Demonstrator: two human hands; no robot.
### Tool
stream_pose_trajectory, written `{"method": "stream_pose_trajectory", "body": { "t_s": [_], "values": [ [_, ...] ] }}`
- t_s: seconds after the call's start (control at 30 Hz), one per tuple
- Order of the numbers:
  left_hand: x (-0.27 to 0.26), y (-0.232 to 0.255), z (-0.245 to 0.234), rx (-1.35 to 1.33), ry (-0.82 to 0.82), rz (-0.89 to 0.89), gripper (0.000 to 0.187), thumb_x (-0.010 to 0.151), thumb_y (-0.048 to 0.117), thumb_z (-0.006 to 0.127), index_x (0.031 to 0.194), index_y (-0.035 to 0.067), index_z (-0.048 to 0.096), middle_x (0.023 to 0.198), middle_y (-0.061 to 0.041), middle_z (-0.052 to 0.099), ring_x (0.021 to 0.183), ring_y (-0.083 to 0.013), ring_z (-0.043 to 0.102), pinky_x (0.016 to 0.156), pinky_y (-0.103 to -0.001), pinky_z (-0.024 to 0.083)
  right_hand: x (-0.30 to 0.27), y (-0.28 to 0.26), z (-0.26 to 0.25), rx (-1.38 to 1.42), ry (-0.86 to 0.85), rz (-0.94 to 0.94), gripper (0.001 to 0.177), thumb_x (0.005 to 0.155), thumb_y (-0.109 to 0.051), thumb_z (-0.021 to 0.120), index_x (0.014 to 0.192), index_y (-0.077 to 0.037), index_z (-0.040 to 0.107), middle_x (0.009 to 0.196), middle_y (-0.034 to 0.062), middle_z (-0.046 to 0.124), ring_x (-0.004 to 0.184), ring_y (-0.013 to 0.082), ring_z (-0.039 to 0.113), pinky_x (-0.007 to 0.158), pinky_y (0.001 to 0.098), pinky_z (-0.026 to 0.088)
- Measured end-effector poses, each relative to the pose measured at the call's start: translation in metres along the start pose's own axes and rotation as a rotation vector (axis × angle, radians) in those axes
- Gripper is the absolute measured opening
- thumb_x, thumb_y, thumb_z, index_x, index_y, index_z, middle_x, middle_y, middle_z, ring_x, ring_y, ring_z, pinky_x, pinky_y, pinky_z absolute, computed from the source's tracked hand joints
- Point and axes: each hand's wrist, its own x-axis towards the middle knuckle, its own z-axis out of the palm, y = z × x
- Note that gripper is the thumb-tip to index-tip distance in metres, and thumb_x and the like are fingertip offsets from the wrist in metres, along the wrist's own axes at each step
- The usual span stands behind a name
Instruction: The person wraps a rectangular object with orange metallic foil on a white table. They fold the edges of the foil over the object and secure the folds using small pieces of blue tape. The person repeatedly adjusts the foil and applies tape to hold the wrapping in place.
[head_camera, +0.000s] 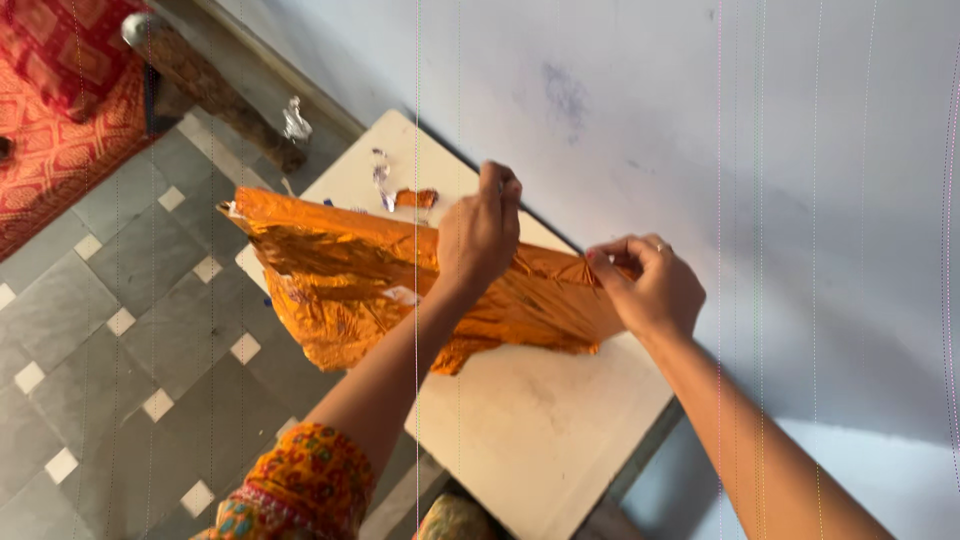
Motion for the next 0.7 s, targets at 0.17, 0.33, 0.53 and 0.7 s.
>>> {"method": "stream_pose_trajectory", "body": {
  "t_s": [0.17,0.33,0.53,0.7],
  "values": [
    [-0.001,0.009,0.001,-0.153,0.03,-0.153,0.024,0.106,0.035,0.047,0.114,0.014,0.056,0.063,-0.01,0.07,0.06,-0.0323,0.068,0.06,-0.048,0.046,-0.004,0.006,-0.004,-0.029,0.014,0.048,0.026,0.083,-0.049,0.078,0.088,-0.023,0.081,0.091,-0.0075,0.075,0.081,0.0136,0.074,0.071,0.0313,0.053],
    [0.006,0.025,-0.009,-0.379,0.198,-0.407,0.029,0.106,0.039,0.048,0.112,0.013,0.059,0.064,0.0,0.071,0.061,-0.0143,0.07,0.064,-0.034,0.051,-0.014,-0.001,-0.004,-0.004,0.047,0.011,0.023,0.084,-0.045,0.078,0.086,-0.022,0.08,0.089,-0.0068,0.075,0.08,0.0126,0.074,0.07,0.0306,0.053],
    [-0.005,0.077,-0.009,-0.612,0.484,-0.163,0.023,0.113,0.026,0.051,0.112,0.005,0.06,0.094,-0.005,0.07,0.08,-0.012,0.062,0.074,-0.03,0.053,-0.015,-0.001,-0.004,0.026,0.068,-0.003,0.019,0.086,-0.041,0.077,0.086,-0.021,0.079,0.086,-0.0066,0.074,0.077,0.0121,0.074,0.071,0.0306,0.054],
    [-0.051,0.113,0.007,-0.787,0.194,-0.204,0.017,0.107,0.018,0.059,0.112,0.002,0.062,0.091,-0.008,0.068,0.08,-0.0119,0.063,0.072,-0.028,0.055,-0.015,0.003,-0.005,-0.028,0.079,-0.019,0.019,0.083,-0.038,0.078,0.087,-0.02,0.079,0.089,-0.0056,0.074,0.077,0.0154,0.073,0.069,0.0328,0.054]
  ]
}}
